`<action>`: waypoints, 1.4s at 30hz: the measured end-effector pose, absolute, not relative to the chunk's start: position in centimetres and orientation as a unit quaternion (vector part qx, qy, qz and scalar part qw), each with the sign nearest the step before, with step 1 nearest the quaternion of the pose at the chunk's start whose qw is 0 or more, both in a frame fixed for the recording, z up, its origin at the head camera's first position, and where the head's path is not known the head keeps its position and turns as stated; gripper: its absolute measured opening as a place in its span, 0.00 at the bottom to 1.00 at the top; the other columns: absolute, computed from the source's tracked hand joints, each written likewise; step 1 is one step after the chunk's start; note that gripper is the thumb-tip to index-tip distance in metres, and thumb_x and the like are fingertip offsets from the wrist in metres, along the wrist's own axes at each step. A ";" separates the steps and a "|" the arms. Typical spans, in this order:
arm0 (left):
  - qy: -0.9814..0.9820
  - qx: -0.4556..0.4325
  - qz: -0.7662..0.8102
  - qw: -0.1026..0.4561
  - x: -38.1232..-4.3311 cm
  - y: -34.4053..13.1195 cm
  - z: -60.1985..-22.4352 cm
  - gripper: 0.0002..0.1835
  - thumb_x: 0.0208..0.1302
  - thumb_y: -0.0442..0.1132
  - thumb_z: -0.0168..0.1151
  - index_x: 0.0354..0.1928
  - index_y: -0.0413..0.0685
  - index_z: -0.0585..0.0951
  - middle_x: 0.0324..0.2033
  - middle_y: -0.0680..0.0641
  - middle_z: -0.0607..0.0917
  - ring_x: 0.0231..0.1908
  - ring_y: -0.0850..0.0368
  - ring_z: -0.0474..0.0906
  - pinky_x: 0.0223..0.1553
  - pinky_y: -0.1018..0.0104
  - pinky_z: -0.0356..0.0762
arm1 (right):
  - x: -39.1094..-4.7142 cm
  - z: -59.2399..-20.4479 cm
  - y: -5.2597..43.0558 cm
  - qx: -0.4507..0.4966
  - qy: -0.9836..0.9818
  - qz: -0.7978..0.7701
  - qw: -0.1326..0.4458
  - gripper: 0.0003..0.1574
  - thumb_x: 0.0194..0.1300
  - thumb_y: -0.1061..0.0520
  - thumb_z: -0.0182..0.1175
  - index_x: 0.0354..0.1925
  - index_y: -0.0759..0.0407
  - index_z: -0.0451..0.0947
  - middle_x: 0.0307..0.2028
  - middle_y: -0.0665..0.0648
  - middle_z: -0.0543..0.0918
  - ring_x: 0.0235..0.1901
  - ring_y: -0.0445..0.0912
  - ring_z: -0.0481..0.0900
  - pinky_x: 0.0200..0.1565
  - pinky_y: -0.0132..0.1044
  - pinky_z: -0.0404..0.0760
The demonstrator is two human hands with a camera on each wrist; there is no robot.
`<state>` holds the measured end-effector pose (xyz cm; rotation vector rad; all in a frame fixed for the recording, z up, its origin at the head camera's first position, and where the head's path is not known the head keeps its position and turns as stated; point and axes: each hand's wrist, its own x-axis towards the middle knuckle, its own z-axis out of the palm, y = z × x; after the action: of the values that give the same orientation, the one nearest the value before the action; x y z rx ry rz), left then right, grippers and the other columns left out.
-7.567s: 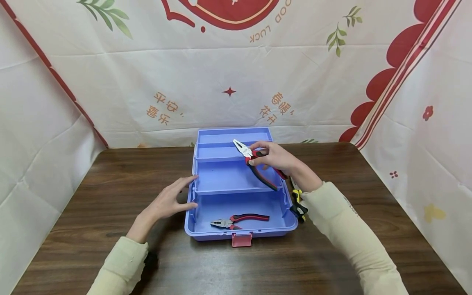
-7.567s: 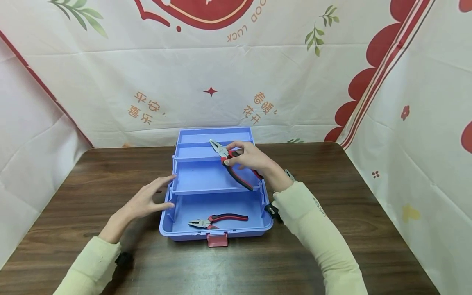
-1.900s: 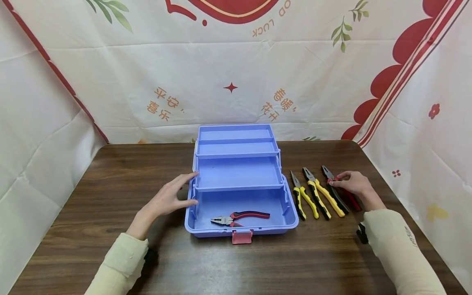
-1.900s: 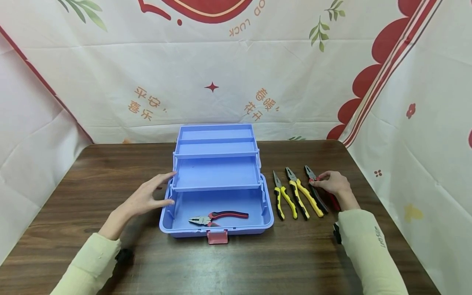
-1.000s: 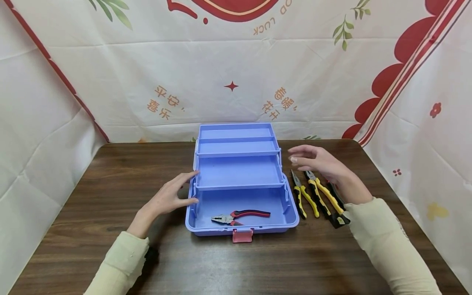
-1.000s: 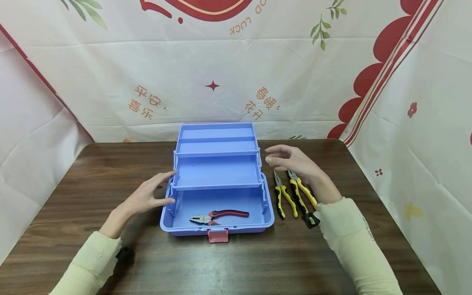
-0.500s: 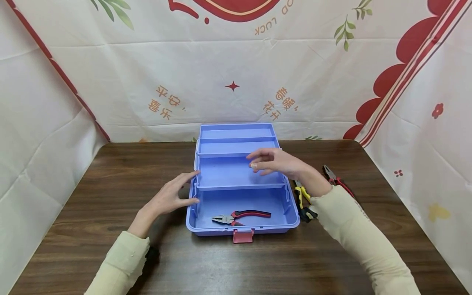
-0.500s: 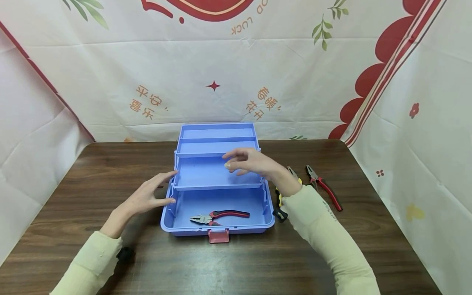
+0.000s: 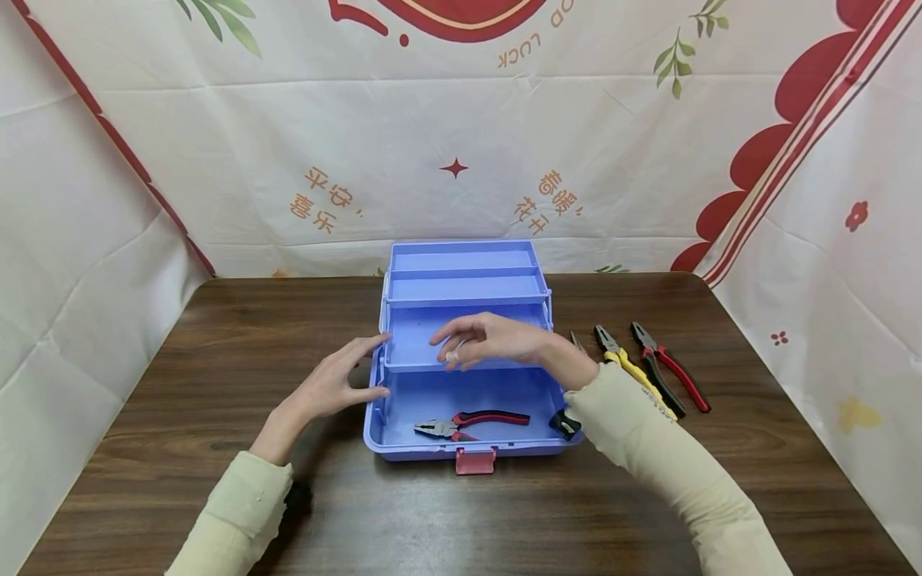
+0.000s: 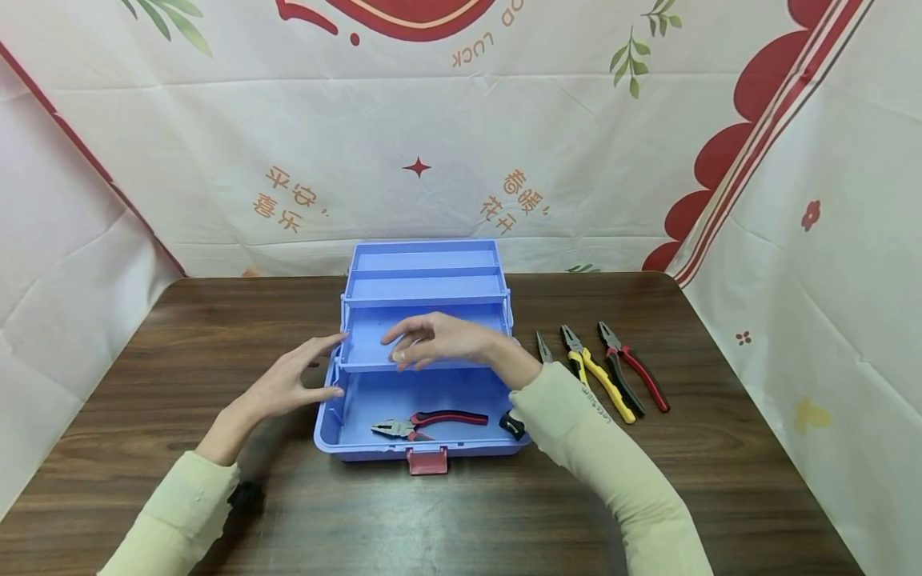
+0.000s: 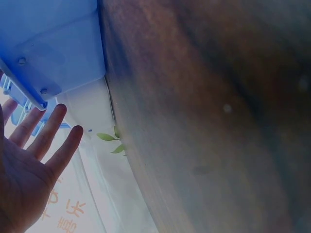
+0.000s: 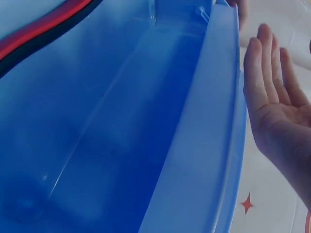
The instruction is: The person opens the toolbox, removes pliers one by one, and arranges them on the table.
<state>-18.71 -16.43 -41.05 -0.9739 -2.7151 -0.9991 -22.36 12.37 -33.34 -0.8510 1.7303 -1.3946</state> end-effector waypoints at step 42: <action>-0.892 -0.302 -0.335 0.031 -18.6 -16.4 -40.9 0.41 0.48 0.58 0.63 0.64 0.57 0.59 0.56 0.46 0.68 0.51 0.48 0.67 0.48 0.49 0.66 | -21.4 -37.2 9.4 -0.364 0.748 -0.246 0.498 0.27 0.61 0.59 0.54 0.58 0.61 0.63 0.49 0.56 0.71 0.50 0.43 0.67 0.48 0.31 0.66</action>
<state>-18.59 -16.45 -40.94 -0.9312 -2.7491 -1.0319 -21.36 9.42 -37.17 -0.8808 1.8101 -0.5955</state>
